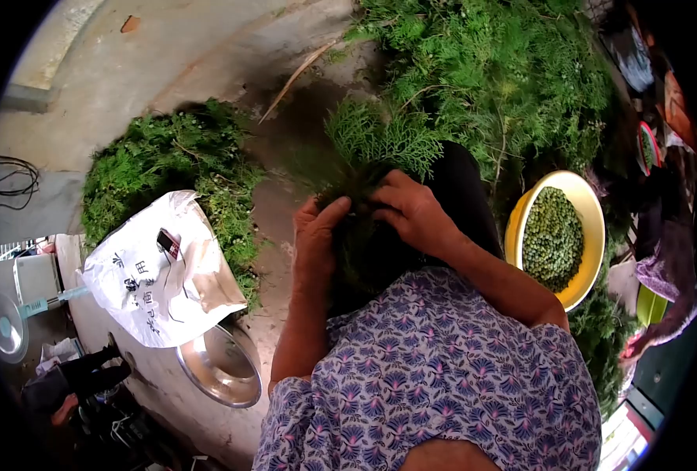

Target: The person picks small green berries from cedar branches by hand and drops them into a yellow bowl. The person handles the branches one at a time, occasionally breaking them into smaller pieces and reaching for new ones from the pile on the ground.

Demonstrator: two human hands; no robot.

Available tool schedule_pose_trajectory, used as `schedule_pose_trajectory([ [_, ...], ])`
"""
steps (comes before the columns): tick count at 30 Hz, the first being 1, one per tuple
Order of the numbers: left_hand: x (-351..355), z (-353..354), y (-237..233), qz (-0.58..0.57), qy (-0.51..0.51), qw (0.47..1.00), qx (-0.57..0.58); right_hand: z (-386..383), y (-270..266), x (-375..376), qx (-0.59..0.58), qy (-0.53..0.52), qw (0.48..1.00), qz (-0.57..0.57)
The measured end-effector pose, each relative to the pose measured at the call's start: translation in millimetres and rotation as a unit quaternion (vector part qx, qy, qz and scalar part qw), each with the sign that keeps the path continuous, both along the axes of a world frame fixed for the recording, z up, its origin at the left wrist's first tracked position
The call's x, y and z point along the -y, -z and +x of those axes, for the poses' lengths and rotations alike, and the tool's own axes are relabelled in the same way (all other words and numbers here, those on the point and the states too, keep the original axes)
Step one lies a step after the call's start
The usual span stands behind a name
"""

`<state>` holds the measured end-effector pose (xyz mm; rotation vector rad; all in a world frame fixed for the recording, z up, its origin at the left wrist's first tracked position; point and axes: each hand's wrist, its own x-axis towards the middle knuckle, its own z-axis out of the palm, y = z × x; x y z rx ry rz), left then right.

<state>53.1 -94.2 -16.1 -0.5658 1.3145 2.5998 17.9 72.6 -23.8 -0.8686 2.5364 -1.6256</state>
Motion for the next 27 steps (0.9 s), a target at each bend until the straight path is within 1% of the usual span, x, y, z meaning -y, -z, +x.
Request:
schedule_pose_trajectory([
  [3,4.1,-0.2,6.2,-0.035,0.002,0.999,0.003,1.5,-12.2,1.7,0.018,-0.036,0.999,0.001],
  [5,6.4,2.2,3.2,-0.039,0.005,0.999,0.001,7.5,-22.2,-3.9,0.101,0.032,0.994,-0.002],
  [6,4.2,2.2,1.6,-0.061,-0.008,0.998,-0.001,6.7,-20.9,-9.1,0.099,0.035,0.995,0.0],
  [7,-1.1,1.9,1.8,-0.08,-0.016,0.997,-0.002,7.3,-18.9,-17.3,0.012,0.075,0.996,0.051],
  [8,-3.5,2.5,3.2,-0.072,-0.006,0.997,-0.005,7.5,-18.1,-28.3,-0.075,0.116,0.985,0.104],
  [9,-0.7,3.8,4.1,-0.066,-0.02,0.998,0.007,4.8,-20.9,-42.5,-0.086,0.151,0.982,0.069],
  [10,1.8,4.0,4.7,-0.062,-0.035,0.997,0.019,5.4,-22.3,-61.1,-0.067,0.196,0.976,0.072],
  [11,1.7,3.4,4.8,-0.059,-0.029,0.998,0.019,5.9,-22.5,-83.5,-0.074,0.247,0.962,0.088],
  [12,1.7,3.7,4.9,-0.054,-0.046,0.997,0.026,9.2,-12.8,-111.5,-0.016,0.318,0.943,0.091],
  [13,2.0,4.5,5.2,-0.049,-0.064,0.996,0.033,15.1,-11.5,-137.0,0.037,0.358,0.931,0.055],
  [14,2.8,4.7,7.7,-0.046,-0.059,0.997,0.033,21.0,1.9,-174.2,0.027,0.389,0.916,0.094],
  [15,3.5,4.8,11.9,-0.032,-0.071,0.997,0.028,31.1,19.0,-212.5,-0.016,0.426,0.887,0.18],
  [16,5.1,4.8,14.9,-0.017,-0.083,0.996,0.023,41.1,27.1,-243.2,-0.003,0.433,0.862,0.264],
  [17,7.0,4.8,16.2,-0.014,-0.079,0.997,0.02,54.3,43.3,-271.9,-0.064,0.428,0.821,0.372],
  [19,9.8,7.9,17.2,-0.052,-0.065,0.996,-0.006,61.3,41.9,-279.9,0.002,0.454,0.823,0.341],
  [20,9.1,8.7,16.0,-0.053,-0.061,0.997,-0.007,59.4,46.4,-278.8,0.031,0.457,0.844,0.277],
  [22,7.2,10.3,9.9,-0.086,-0.071,0.994,-0.006,33.6,16.0,-217.4,0.092,0.445,0.877,0.153],
  [23,4.6,11.0,3.2,-0.087,-0.069,0.994,-0.009,21.9,-3.8,-182.4,0.109,0.428,0.89,0.111],
  [24,0.7,12.1,-5.7,-0.094,-0.086,0.992,0.007,12.6,-9.1,-157.5,0.079,0.379,0.921,0.046],
  [25,-2.0,12.8,-10.9,-0.102,-0.103,0.989,0.023,1.8,-24.4,-127.8,-0.041,0.307,0.95,0.045],
  [26,-1.9,14.9,-11.5,-0.104,-0.1,0.989,0.022,-6.0,-44.7,-99.4,-0.098,0.276,0.954,0.054],
  [27,-0.9,17.2,-11.2,-0.146,-0.086,0.985,0.004,-12.3,-66.6,-73.5,-0.151,0.2,0.967,0.05],
])
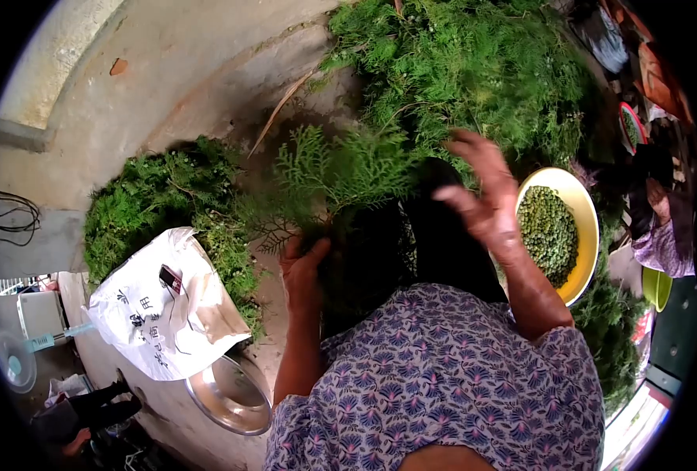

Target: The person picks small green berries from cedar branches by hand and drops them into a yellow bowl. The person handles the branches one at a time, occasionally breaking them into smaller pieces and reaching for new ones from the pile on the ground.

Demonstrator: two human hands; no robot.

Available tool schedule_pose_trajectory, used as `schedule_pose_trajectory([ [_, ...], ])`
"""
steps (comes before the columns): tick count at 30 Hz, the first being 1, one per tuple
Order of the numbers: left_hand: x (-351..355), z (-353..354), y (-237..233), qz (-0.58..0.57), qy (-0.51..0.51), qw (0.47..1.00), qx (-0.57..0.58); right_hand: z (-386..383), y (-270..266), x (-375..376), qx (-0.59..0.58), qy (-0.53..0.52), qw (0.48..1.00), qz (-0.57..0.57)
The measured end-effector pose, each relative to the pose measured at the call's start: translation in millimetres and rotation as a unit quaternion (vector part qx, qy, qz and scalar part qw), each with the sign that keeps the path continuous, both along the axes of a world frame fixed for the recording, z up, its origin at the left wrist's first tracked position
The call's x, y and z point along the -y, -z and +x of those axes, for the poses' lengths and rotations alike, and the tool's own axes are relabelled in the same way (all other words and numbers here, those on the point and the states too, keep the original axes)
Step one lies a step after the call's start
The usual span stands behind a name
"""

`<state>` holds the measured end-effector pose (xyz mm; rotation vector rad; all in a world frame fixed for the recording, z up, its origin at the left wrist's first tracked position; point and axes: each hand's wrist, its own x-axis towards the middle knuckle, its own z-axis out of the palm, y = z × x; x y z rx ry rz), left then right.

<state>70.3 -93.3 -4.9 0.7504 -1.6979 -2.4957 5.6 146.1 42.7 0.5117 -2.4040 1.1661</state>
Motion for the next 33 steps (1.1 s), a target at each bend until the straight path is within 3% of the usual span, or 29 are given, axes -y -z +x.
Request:
schedule_pose_trajectory([
  [2,-0.8,3.0,-0.9,-0.045,0.02,0.999,-0.011,-13.1,-7.3,36.9,-0.049,-0.131,0.987,0.08],
  [5,0.5,6.1,0.7,-0.113,0.045,0.992,-0.034,-23.0,6.9,64.6,0.01,-0.23,0.968,0.103],
  [7,9.0,8.3,11.1,-0.249,0.057,0.965,-0.056,-25.4,8.9,66.6,0.17,-0.313,0.916,0.183],
  [8,11.6,11.5,12.6,-0.251,0.051,0.965,-0.051,-26.4,10.2,62.7,0.171,-0.32,0.914,0.182],
  [9,12.5,13.2,10.4,-0.43,0.091,0.886,-0.15,-27.3,11.2,53.1,0.166,-0.308,0.913,0.209],
  [10,12.3,13.8,6.7,-0.588,0.131,0.761,-0.243,-28.1,11.6,42.5,0.159,-0.292,0.913,0.235],
  [11,7.4,13.1,-1.6,-0.588,0.13,0.76,-0.243,-29.7,11.1,33.8,0.172,-0.282,0.912,0.245],
  [12,-1.6,10.9,-12.5,-0.433,0.118,0.879,-0.16,-32.9,11.2,24.1,0.184,-0.27,0.91,0.256],
  [14,-7.2,5.5,-17.5,-0.256,0.102,0.959,-0.071,-40.0,24.9,6.6,0.117,-0.26,0.934,0.217],
  [16,-7.3,-3.0,-15.5,0.004,0.076,0.997,-0.017,-51.0,34.2,-9.3,-0.003,-0.207,0.96,0.188],
  [17,-6.1,-7.3,-14.8,0.004,0.079,0.997,-0.022,-53.6,33.1,-20.0,-0.008,-0.204,0.961,0.189],
  [19,0.0,-14.4,-16.1,0.012,0.023,0.998,-0.063,-57.2,31.7,-40.2,0.088,-0.044,0.986,0.134],
  [20,1.2,-18.6,-19.2,0.007,0.017,0.997,-0.069,-58.6,35.4,-46.6,0.004,0.001,0.992,0.126],
  [22,3.7,-27.0,-25.9,0.038,-0.024,0.997,-0.063,-37.0,18.0,-40.6,0.083,-0.026,0.995,0.052],
  [24,5.7,-38.8,-25.3,0.044,-0.046,0.996,-0.056,-11.2,13.4,-20.9,0.18,-0.172,0.968,0.022],
  [26,-0.2,-47.1,-27.6,0.057,-0.061,0.996,-0.045,14.3,30.5,-0.6,0.13,-0.282,0.95,0.039],
  [28,-1.2,-53.8,-37.0,0.079,-0.084,0.993,-0.036,31.6,33.8,8.0,0.191,-0.291,0.932,0.098],
  [29,7.2,-62.4,-28.9,0.101,-0.06,0.993,-0.035,33.9,30.8,9.9,0.286,-0.268,0.909,0.143],
  [30,7.7,-68.3,-30.7,0.102,-0.055,0.993,-0.035,36.1,35.9,7.8,0.287,-0.263,0.91,0.143],
  [33,0.9,-68.4,-50.2,0.038,-0.06,0.997,-0.02,37.7,44.8,6.7,0.092,-0.132,0.982,0.101],
])
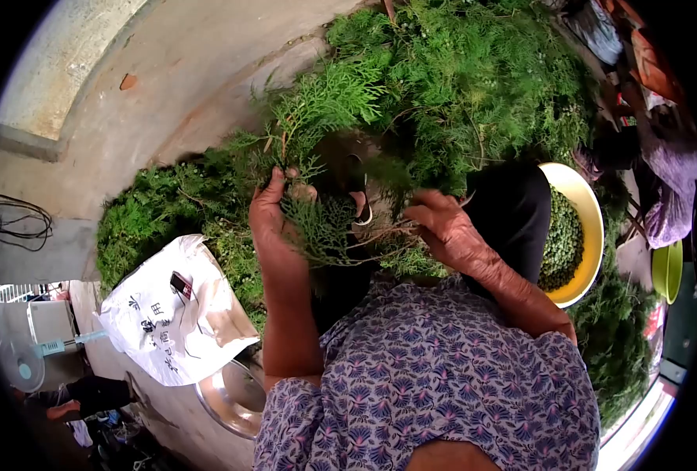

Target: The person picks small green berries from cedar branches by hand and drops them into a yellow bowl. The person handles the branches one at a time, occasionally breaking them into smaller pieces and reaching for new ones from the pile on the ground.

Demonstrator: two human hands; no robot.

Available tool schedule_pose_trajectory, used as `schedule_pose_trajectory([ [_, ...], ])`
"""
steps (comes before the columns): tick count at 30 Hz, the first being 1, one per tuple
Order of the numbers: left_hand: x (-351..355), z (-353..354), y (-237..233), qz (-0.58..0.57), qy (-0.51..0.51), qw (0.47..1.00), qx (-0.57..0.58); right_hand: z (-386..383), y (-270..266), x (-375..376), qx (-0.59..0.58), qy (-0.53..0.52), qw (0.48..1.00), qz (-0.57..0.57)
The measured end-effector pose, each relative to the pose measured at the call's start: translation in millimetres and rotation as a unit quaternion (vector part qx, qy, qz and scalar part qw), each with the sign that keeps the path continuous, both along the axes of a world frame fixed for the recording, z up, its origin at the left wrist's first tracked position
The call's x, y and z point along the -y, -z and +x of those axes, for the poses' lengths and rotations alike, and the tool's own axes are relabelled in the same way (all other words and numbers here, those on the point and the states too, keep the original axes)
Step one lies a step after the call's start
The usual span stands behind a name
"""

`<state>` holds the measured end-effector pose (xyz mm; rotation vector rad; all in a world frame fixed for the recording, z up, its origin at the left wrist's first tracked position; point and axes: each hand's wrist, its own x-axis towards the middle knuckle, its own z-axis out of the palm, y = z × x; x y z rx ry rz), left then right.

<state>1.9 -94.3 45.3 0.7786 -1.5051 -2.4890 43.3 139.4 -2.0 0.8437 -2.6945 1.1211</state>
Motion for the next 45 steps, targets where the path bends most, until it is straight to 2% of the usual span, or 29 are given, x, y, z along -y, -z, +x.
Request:
schedule_pose_trajectory([
  [1,4.8,-1.7,5.1,0.0,0.003,1.0,-0.001,-2.2,-7.2,-2.0,-0.001,0.003,1.0,0.0],
  [2,15.1,-6.4,15.3,0.137,0.092,0.984,-0.071,-4.9,-15.0,-5.2,-0.075,0.028,0.997,0.008],
  [3,19.9,-10.3,14.5,0.27,0.178,0.936,-0.139,-5.8,-16.8,-4.8,-0.097,0.065,0.993,0.01],
  [4,25.5,-11.8,11.8,0.2,0.179,0.957,-0.108,-6.6,-18.6,-4.4,-0.118,0.102,0.988,0.011],
  [5,26.9,-16.6,11.5,0.202,0.182,0.957,-0.106,-6.1,-16.7,-7.9,-0.116,0.106,0.987,0.013],
  [6,26.4,-25.3,12.2,0.13,0.176,0.972,-0.084,-6.9,-14.3,-13.4,-0.026,0.089,0.995,0.045],
  [7,14.1,-31.0,-4.2,0.057,0.169,0.982,-0.063,-8.9,-10.2,-15.8,-0.005,0.091,0.995,0.052],
  [8,-1.7,-33.1,-23.0,-0.032,0.109,0.991,0.07,-11.0,-6.1,-18.1,0.016,0.093,0.994,0.059],
  [9,-5.4,-38.4,-19.2,-0.03,0.112,0.99,0.074,-17.4,2.6,-19.8,0.019,0.096,0.993,0.061],
  [10,-8.9,-43.3,-13.5,-0.185,0.084,0.979,0.009,-25.5,12.9,-22.0,-0.002,0.127,0.992,-0.019],
  [11,-10.1,-47.8,-6.0,-0.334,0.055,0.939,-0.056,-33.1,21.4,-22.0,-0.022,0.158,0.982,-0.098],
  [12,-10.8,-41.7,-13.4,-0.442,0.063,0.872,-0.203,-37.4,10.4,-22.5,0.071,0.166,0.973,-0.146],
  [13,-17.5,-32.2,-19.3,-0.439,0.067,0.873,-0.204,-42.4,12.0,-22.7,0.072,0.17,0.972,-0.144],
  [15,-37.4,-5.6,-24.7,-0.452,-0.07,0.844,-0.282,-51.7,20.2,-21.4,0.205,0.24,0.923,-0.219],
  [16,-40.5,9.4,-20.2,-0.43,0.04,0.851,-0.299,-56.1,28.1,-17.7,0.273,0.245,0.879,-0.305],
  [17,-43.9,22.5,-12.7,-0.403,0.148,0.848,-0.312,-58.4,28.9,-15.2,0.273,0.247,0.879,-0.304],
  [19,-59.4,40.5,21.6,-0.4,0.311,0.842,-0.183,-56.8,29.3,-5.4,0.367,0.222,0.795,-0.428],
  [20,-70.2,42.4,45.2,-0.36,0.323,0.862,-0.153,-55.9,26.4,1.3,0.372,0.222,0.765,-0.476],
  [21,-76.2,42.3,65.7,-0.319,0.333,0.879,-0.123,-55.0,23.4,4.4,0.375,0.219,0.766,-0.474],
  [22,-75.7,40.9,78.9,-0.319,0.33,0.88,-0.12,-53.6,20.6,7.3,0.393,0.22,0.739,-0.501],
  [24,-77.3,33.6,92.8,-0.067,0.329,0.941,-0.04,-51.6,22.3,8.7,0.408,0.209,0.705,-0.541],
  [25,-78.5,28.1,94.0,-0.063,0.335,0.939,-0.042,-50.3,21.6,6.7,0.404,0.215,0.705,-0.541],
  [28,-76.1,7.6,92.7,0.098,0.291,0.95,-0.057,-45.0,24.9,3.7,0.445,0.173,0.68,-0.557],
  [32,-81.2,-14.6,88.2,0.148,0.236,0.953,-0.121,-29.7,34.2,2.2,0.489,0.152,0.647,-0.565],
  [33,-83.5,-14.8,85.5,0.148,0.237,0.952,-0.121,-25.1,38.6,0.5,0.489,0.153,0.647,-0.565],
  [35,-93.2,-15.7,78.1,0.142,0.157,0.975,-0.065,-16.9,47.1,-4.4,0.51,0.157,0.616,-0.58],
  [38,-88.3,-20.6,91.2,0.128,0.156,0.975,-0.087,-5.2,52.3,-10.8,0.519,0.159,0.6,-0.587],
  [43,-85.2,-30.5,57.0,0.1,0.094,0.987,-0.084,13.9,60.0,-10.2,0.527,0.152,0.556,-0.624],
  [45,-71.5,-30.9,81.3,0.136,0.103,0.979,-0.11,16.7,64.3,-11.5,0.534,0.143,0.555,-0.621],
])
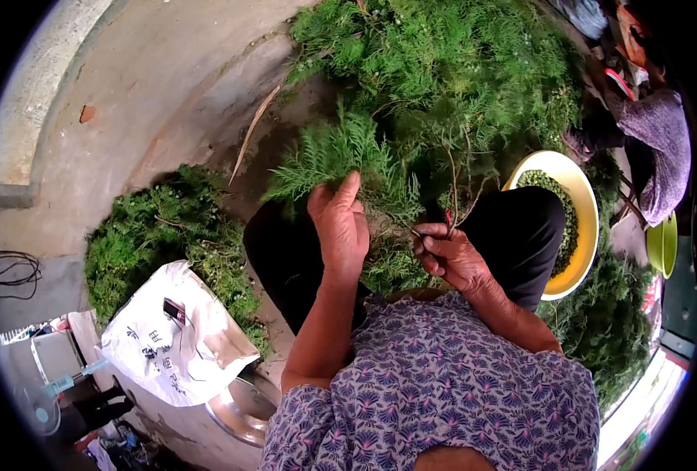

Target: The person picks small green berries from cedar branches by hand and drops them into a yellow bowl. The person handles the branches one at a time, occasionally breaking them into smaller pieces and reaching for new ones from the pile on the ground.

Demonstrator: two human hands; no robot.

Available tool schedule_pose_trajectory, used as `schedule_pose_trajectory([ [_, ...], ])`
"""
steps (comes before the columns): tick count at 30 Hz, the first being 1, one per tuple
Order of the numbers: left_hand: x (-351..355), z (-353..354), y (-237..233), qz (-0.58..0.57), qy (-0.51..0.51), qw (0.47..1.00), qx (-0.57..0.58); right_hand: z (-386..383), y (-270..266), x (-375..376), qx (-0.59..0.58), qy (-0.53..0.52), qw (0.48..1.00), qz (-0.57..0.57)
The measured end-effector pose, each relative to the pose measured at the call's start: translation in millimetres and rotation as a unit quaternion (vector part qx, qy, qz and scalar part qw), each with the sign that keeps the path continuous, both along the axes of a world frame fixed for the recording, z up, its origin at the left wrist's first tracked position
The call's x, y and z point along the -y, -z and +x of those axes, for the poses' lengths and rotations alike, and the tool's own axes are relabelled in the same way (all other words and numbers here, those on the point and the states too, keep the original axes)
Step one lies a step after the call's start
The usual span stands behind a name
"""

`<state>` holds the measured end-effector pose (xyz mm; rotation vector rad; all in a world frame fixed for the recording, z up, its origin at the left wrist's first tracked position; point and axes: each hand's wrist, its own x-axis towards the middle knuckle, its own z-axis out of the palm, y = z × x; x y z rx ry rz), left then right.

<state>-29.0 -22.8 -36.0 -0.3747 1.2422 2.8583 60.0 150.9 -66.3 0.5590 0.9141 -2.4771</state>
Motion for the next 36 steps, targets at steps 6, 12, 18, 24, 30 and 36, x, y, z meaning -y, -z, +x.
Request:
schedule_pose_trajectory([
  [6,13.7,0.3,0.7,-0.053,-0.033,0.998,0.013,-1.5,2.7,-5.4,0.003,-0.008,0.999,0.036],
  [12,31.6,13.1,2.3,-0.174,-0.014,0.985,-0.012,-6.1,7.2,-13.2,-0.024,-0.002,0.998,0.053],
  [18,47.4,8.5,-4.7,0.031,-0.059,0.998,-0.001,-9.8,-1.9,-22.2,-0.039,0.031,0.998,0.048],
  [24,61.8,4.5,-7.7,0.007,-0.048,0.997,-0.058,-11.3,-3.4,-29.2,-0.068,0.057,0.996,0.029],
  [30,59.8,9.2,-14.2,-0.024,-0.057,0.996,-0.066,-18.3,-1.7,-44.2,-0.096,0.104,0.989,0.03],
  [36,38.0,22.3,-1.6,-0.055,-0.004,0.997,-0.056,-24.9,-19.7,-26.5,-0.088,0.085,0.991,0.06],
])
